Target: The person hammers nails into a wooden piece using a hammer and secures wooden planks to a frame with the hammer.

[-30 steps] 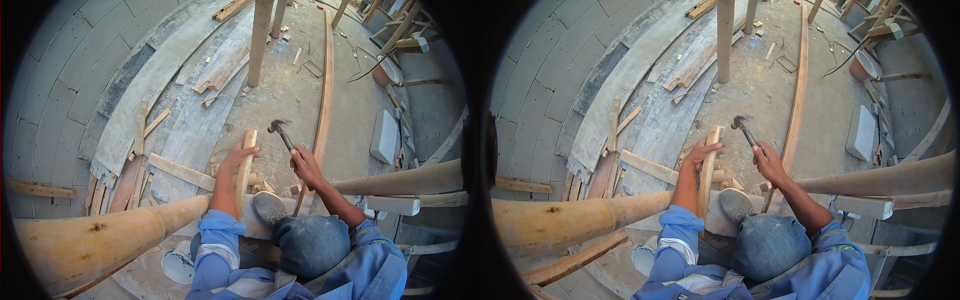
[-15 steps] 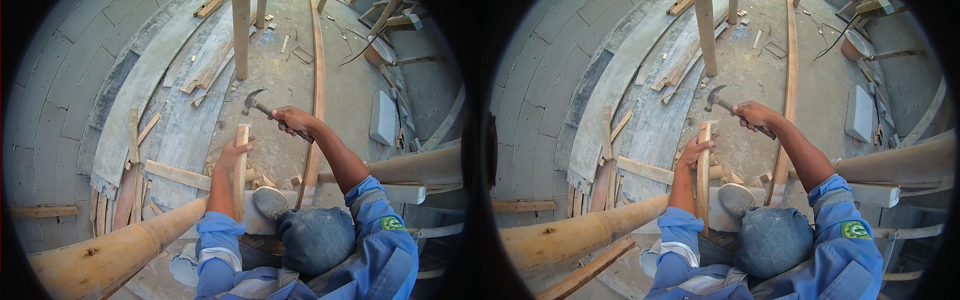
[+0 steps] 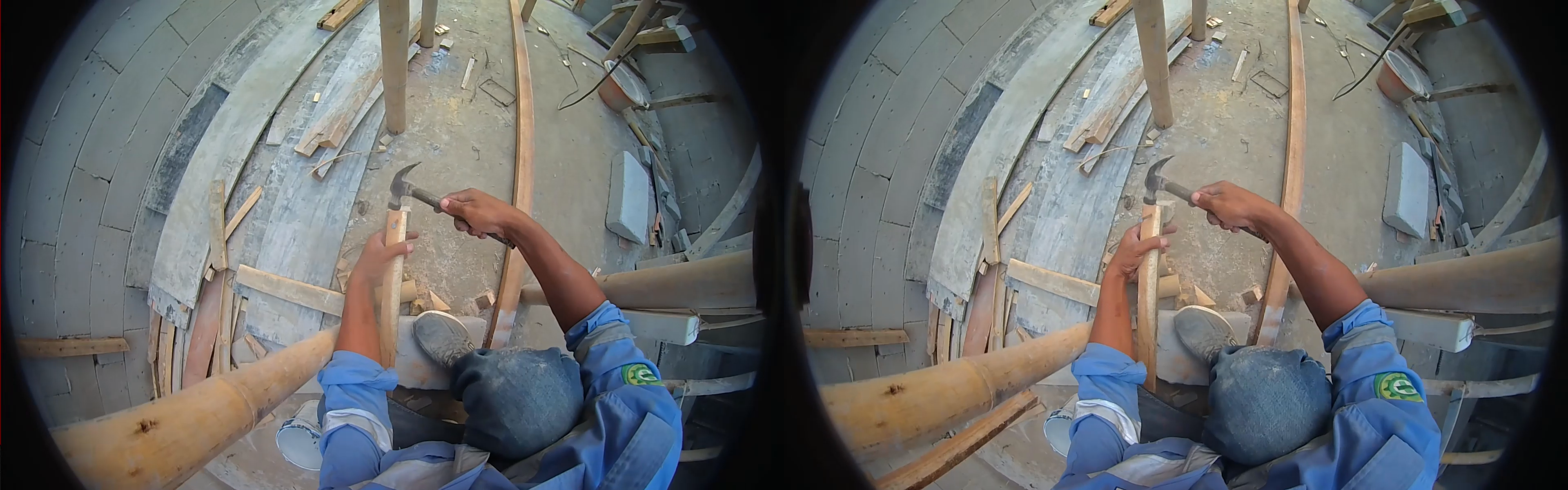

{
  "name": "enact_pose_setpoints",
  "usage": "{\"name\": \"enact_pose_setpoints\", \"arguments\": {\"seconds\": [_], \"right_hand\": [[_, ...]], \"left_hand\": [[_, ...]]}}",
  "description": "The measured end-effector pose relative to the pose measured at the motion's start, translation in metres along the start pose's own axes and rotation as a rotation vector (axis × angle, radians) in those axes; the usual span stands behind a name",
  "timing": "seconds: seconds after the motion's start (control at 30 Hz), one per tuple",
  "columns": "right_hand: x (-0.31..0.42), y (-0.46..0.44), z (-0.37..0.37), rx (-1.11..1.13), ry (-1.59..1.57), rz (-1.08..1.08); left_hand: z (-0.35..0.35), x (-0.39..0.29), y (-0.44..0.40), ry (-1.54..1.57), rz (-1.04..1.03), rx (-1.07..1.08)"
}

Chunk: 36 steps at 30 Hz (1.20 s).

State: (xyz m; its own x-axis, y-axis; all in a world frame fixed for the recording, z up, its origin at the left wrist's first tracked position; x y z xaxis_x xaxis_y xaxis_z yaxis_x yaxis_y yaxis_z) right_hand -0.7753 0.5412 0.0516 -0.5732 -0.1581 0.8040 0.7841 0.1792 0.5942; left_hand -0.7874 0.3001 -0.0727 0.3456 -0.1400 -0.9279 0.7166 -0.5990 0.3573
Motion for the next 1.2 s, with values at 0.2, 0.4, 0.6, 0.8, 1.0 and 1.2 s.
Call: {"name": "enact_pose_setpoints", "arguments": {"seconds": [0.2, 0.4, 0.6, 0.8, 1.0, 1.2], "right_hand": [[-0.011, -0.006, 0.004, -0.085, -0.084, 0.028], [-0.005, -0.004, 0.016, -0.045, -0.122, -0.032], [-0.015, -0.007, 0.007, -0.069, -0.217, -0.043], [-0.009, -0.013, 0.005, -0.009, -0.198, -0.025], [-0.016, -0.01, 0.001, -0.008, 0.016, 0.075], [-0.04, 0.017, -0.024, -0.228, 0.119, 0.275]], "left_hand": [[-0.008, -0.03, -0.002, -0.103, 0.182, -0.122], [-0.004, -0.018, -0.008, -0.115, 0.097, -0.164], [0.0, -0.02, -0.006, -0.095, 0.14, -0.13], [-0.003, -0.023, -0.004, -0.094, 0.181, -0.109], [-0.003, -0.013, -0.008, -0.131, 0.165, -0.124], [-0.015, -0.021, 0.006, -0.205, 0.014, -0.292]]}}
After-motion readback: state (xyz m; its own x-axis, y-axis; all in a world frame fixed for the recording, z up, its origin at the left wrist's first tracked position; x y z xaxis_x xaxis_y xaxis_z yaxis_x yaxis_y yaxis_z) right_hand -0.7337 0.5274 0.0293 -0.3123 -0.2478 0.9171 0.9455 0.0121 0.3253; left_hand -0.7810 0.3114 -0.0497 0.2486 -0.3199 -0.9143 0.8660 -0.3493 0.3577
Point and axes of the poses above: each hand's wrist, its own y-axis away from the middle knuckle, its own z-axis out of the back of the hand, x = y × z, the point moved 2 cm from there along -y, towards the middle knuckle, and after that the axes turned 15 degrees about -y, right-handed, at the moved point
